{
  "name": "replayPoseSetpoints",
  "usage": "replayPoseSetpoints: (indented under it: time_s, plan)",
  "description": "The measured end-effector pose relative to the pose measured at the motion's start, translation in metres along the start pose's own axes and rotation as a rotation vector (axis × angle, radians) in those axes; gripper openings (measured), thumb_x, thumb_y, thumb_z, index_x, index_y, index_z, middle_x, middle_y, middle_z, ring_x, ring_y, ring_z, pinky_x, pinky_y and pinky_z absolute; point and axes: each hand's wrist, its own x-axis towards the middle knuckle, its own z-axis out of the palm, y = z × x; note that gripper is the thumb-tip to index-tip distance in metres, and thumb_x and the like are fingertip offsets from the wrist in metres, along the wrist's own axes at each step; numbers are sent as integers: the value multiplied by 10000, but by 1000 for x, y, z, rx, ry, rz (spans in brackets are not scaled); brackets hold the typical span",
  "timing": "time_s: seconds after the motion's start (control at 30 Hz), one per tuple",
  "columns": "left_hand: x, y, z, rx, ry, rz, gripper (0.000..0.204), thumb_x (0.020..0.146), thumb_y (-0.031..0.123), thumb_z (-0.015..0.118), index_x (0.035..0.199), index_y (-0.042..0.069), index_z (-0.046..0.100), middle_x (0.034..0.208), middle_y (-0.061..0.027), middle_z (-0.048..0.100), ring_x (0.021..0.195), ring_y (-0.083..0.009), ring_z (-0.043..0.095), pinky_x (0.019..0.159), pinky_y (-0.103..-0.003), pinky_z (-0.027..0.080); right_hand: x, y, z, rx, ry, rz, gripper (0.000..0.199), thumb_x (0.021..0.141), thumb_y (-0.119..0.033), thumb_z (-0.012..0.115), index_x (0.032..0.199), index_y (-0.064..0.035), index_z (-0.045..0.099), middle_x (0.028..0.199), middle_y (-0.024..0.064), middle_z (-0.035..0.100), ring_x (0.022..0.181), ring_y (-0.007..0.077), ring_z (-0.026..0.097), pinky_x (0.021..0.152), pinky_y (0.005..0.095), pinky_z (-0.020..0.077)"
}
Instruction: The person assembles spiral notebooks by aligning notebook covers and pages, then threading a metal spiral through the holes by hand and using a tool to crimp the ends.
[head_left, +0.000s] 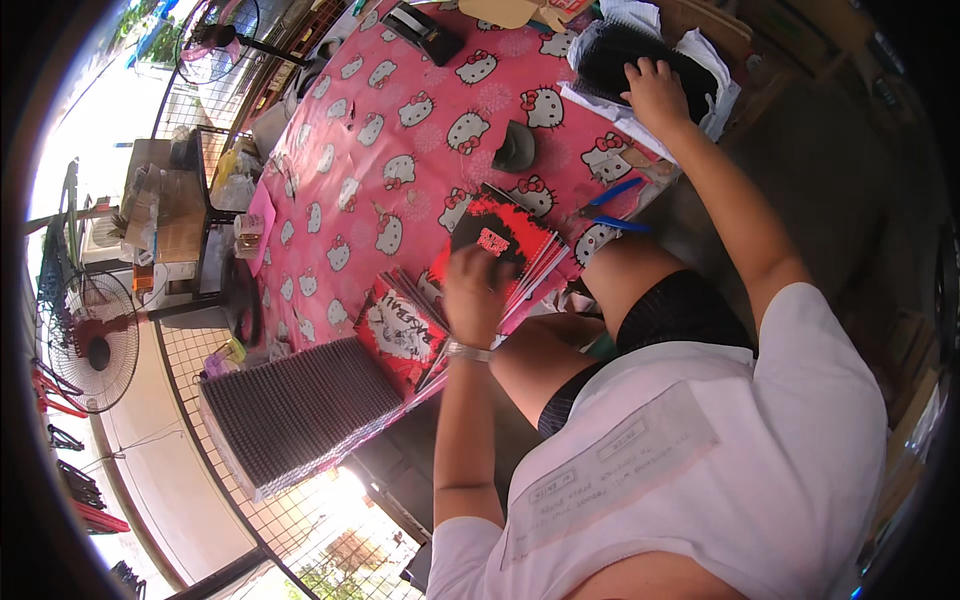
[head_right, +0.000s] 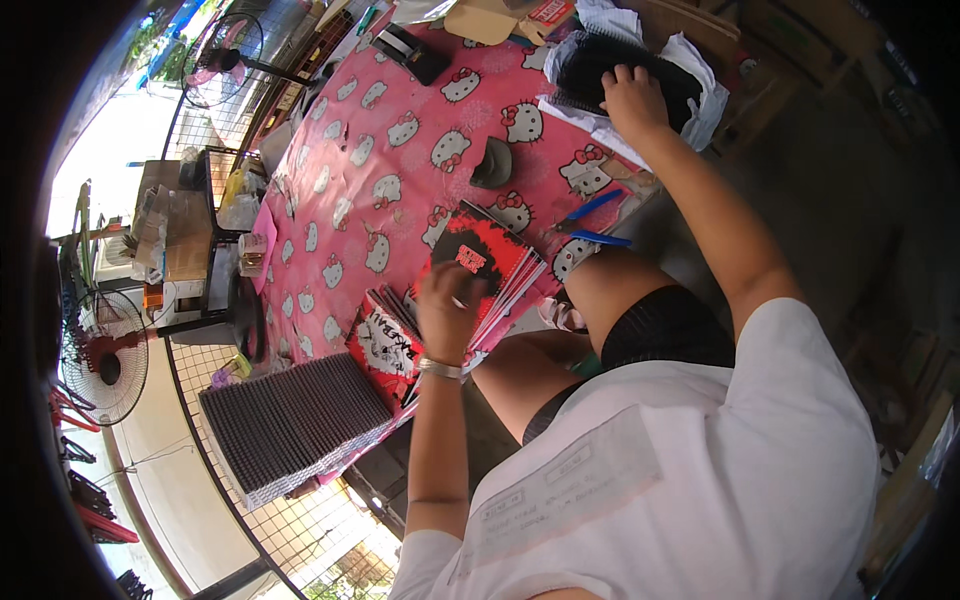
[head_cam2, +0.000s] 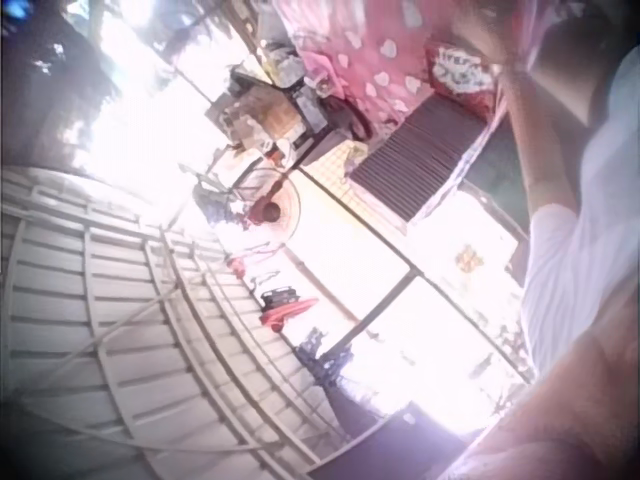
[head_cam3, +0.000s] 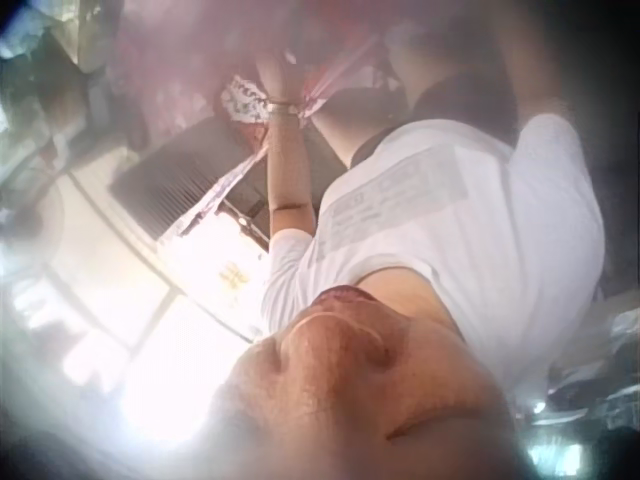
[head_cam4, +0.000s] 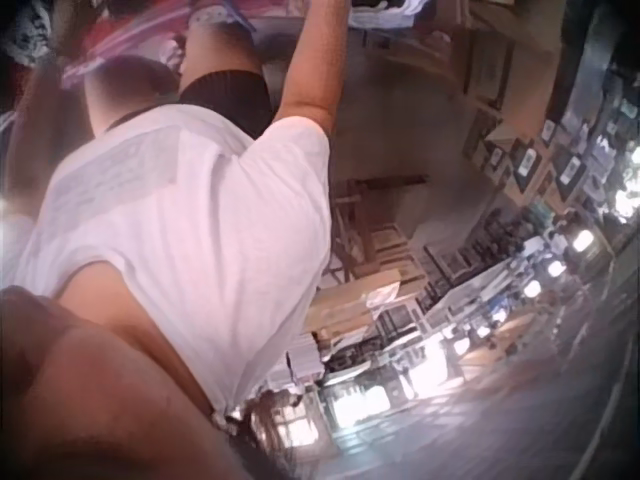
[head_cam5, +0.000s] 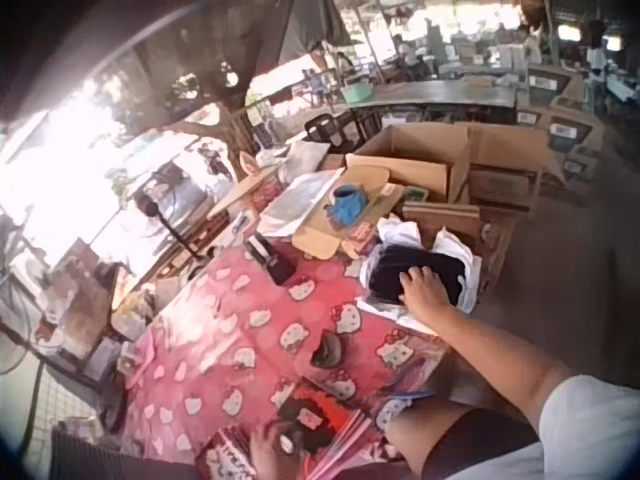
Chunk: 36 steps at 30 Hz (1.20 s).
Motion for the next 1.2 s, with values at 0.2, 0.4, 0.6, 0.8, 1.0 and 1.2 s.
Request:
replayPoseSetpoints:
  time_s: [0.2,0.4,0.6,0.8,1.0,1.2]
  plan:
    - [-47,31,38,355,-55,80,430,803,107,673,1228,121,610,1167,-73,628,990,-286,634,848,-413,546,9,-9,3,120,-3,-230,115,907,-110,607,1008,-56,602,1095,129,613,1065,337,607,864,497,511]
    - [-47,31,-21,43,-121,141,429,807,43,591,1232,98,616,1103,-106,648,979,-315,648,784,-427,558,23,9,-3,569,87,-97,211,870,-40,557,1069,-65,624,1039,147,629,1002,378,621,898,484,512]
    - [1,19,-61,212,150,-55,289,830,9,547,1101,69,628,1020,-120,664,956,-332,614,895,-464,429,37,3,-12,272,8,-307,391,862,-8,514,1214,-118,643,1057,136,631,1050,315,629,876,431,541]
    - [17,23,-43,257,314,-10,198,872,178,640,1046,85,628,935,-60,666,904,-277,621,867,-432,413,62,20,12,855,-244,-276,280,963,-113,542,1210,-125,672,849,75,677,701,199,620,671,350,514]
    - [9,19,-40,247,279,-82,220,882,296,732,955,100,663,875,-34,655,868,-260,605,915,-433,389,69,16,-23,1077,-736,-136,318,1055,-213,495,1333,-157,638,841,-46,567,653,62,441,605,224,419]
    - [10,16,-35,247,355,8,233,878,300,731,950,115,610,837,-46,614,813,-265,587,839,-426,402,66,-29,-62,882,-714,-307,319,1049,-250,518,1310,-125,652,900,64,681,728,114,606,692,297,512]
